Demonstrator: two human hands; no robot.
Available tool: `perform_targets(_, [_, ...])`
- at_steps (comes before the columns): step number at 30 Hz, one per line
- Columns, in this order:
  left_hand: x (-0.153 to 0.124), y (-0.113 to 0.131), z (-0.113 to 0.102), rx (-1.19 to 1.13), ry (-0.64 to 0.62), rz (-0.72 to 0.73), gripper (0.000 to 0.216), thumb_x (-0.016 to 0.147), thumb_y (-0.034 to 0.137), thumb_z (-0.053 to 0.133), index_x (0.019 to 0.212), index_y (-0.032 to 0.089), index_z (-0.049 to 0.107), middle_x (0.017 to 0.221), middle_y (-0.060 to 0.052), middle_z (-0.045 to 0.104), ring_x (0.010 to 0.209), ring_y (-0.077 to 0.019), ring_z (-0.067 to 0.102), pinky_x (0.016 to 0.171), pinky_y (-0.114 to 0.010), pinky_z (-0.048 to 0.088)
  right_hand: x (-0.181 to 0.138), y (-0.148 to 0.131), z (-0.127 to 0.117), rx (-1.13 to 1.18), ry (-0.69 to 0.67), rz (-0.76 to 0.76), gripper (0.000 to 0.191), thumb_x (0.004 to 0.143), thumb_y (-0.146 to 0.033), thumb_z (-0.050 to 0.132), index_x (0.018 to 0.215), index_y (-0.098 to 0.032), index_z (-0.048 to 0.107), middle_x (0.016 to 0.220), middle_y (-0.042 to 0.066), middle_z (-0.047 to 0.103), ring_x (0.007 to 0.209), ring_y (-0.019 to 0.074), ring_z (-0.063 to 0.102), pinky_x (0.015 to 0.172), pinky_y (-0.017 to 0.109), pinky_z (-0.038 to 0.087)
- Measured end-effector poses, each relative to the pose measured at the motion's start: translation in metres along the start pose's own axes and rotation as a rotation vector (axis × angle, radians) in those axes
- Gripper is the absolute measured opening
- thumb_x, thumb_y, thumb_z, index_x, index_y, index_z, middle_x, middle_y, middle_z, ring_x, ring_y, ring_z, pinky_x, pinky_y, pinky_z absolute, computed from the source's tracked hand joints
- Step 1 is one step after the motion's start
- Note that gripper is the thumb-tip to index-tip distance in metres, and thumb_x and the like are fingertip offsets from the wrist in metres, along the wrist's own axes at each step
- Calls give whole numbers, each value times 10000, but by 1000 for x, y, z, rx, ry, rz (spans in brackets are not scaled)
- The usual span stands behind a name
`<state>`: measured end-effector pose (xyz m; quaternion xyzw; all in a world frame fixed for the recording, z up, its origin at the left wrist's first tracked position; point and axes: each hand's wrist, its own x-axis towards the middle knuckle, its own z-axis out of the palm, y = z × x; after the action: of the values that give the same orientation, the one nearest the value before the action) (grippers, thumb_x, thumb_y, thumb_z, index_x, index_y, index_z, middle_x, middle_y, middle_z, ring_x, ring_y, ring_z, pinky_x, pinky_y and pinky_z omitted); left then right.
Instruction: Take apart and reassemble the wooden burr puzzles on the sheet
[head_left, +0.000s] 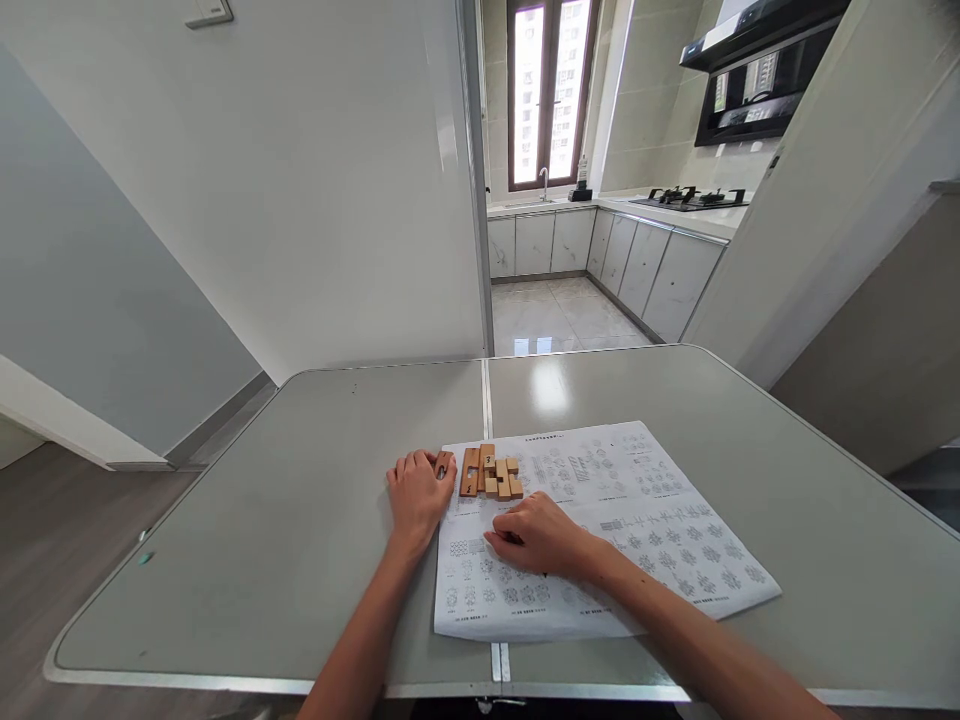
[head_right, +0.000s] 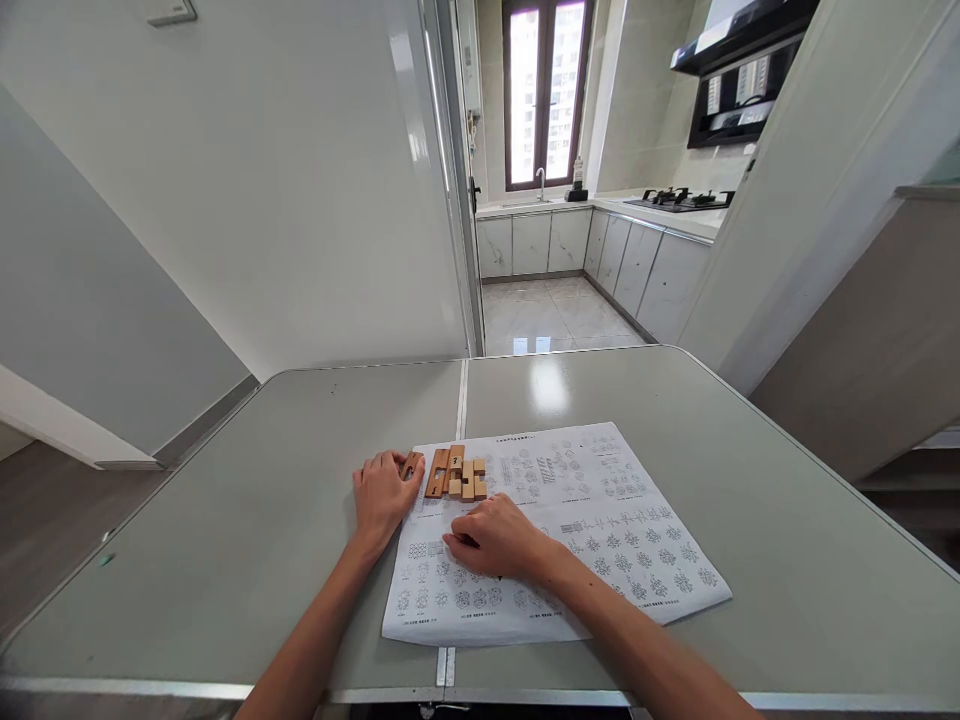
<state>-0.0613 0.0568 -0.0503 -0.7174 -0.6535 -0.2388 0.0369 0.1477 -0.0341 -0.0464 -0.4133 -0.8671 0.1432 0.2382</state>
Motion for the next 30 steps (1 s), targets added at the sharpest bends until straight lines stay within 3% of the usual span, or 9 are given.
perform_targets(4, [1,3,-6,-71,-12,19,319,956,445,537,757,212,628,843,-108,698,856,-287,637,806,-376,416,0,1,3,19,12,1,403,947,-226,549,554,-180,470,493,-44,501,461,84,304,535,262,231])
perform_targets(9, [3,16,-18,-586,-70,-27,426,997,521,454,833,209,694,720,-24,627,665,-179,578,660,-286,419,3,0,3,165,75,108,416,957,-269,547,570,-189,420,505,-54,458,488,88,327,555,248,269])
perform_targets(15, [0,28,-27,-1195,-456,-112,584,924,680,527,1029,145,735,754,-31,618,570,-128,513,482,-239,394,9,-2,-8,541,146,308,225,972,-398,572,853,-213,526,607,-67,530,541,114,450,568,239,338])
perform_targets(18, [-5,31,-32,-1275,-597,-60,516,892,633,632,969,135,740,831,-63,675,586,-124,532,554,-263,471,9,-1,-9,680,108,310,247,975,-429,567,867,-216,502,630,-57,546,548,123,466,549,246,350])
perform_targets(21, [-9,35,-34,-1240,-675,38,498,916,616,613,861,136,732,1060,-115,719,649,-133,574,624,-286,508,8,-1,-9,794,106,299,324,987,-456,549,781,-226,448,632,-44,554,543,125,475,541,256,370])
perform_targets(23, [-10,37,-34,-1164,-596,88,485,964,594,546,886,151,726,1104,-106,721,710,-150,598,655,-287,508,8,-1,-9,856,135,295,381,996,-485,536,739,-232,414,599,-48,535,520,120,462,534,259,376])
perform_targets(26, [-8,36,-30,-955,-321,148,353,1001,488,509,1044,198,705,1042,-70,722,853,-196,628,798,-332,523,9,2,-12,944,218,316,415,996,-531,536,731,-235,417,550,-63,500,463,105,404,486,254,343])
perform_targets(28, [-7,33,-26,-803,-184,236,242,965,354,550,1133,223,664,1112,-69,697,1008,-233,624,933,-391,509,10,6,-14,1011,304,354,407,988,-556,545,755,-235,454,519,-78,468,418,94,352,441,248,296])
perform_targets(30, [-7,29,-23,-691,-149,361,365,864,214,601,1228,234,607,1250,-85,642,1169,-267,577,1046,-448,469,11,9,-15,1059,394,391,389,981,-565,557,789,-231,503,500,-89,441,395,89,325,416,244,269])
